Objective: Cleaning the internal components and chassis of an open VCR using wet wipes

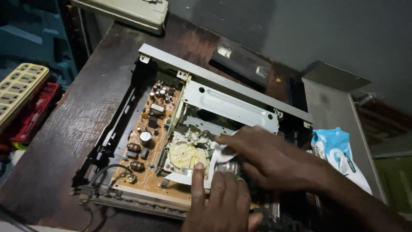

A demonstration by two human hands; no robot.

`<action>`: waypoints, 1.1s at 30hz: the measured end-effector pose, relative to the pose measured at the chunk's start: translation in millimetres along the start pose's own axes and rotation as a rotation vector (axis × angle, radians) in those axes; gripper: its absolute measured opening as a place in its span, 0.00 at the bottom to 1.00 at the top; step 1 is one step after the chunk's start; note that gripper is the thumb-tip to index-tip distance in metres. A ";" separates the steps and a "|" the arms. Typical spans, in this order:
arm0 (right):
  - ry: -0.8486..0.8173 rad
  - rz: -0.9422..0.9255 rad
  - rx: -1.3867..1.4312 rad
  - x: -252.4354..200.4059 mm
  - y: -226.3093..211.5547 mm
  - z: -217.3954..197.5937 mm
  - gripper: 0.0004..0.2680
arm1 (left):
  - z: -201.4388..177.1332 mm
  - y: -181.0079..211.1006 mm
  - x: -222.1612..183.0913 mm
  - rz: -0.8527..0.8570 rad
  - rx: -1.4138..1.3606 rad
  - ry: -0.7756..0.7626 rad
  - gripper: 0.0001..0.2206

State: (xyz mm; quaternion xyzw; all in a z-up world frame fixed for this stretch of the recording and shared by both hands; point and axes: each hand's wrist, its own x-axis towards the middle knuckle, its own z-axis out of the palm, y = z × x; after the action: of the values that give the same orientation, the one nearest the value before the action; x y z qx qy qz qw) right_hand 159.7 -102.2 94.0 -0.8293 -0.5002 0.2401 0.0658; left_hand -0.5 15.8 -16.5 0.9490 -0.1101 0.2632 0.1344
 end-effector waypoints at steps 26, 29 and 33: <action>0.053 0.007 0.190 0.6 10.8 -2.7 0.30 | -7.7 3.3 -0.2 -0.057 0.065 0.002 0.32; 0.048 0.133 0.182 -2.1 8.8 -9.5 0.26 | -9.6 1.9 -0.3 -0.046 0.016 0.003 0.31; 0.101 -0.062 0.189 -1.2 16.4 -11.2 0.12 | -10.0 0.4 -1.2 -0.035 0.005 0.014 0.29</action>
State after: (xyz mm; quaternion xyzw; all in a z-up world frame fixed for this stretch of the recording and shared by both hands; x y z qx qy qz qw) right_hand 177.6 -109.8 98.5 -0.8147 -0.4967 0.2420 0.1762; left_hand -6.3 18.7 -8.8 0.9493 -0.0919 0.2676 0.1372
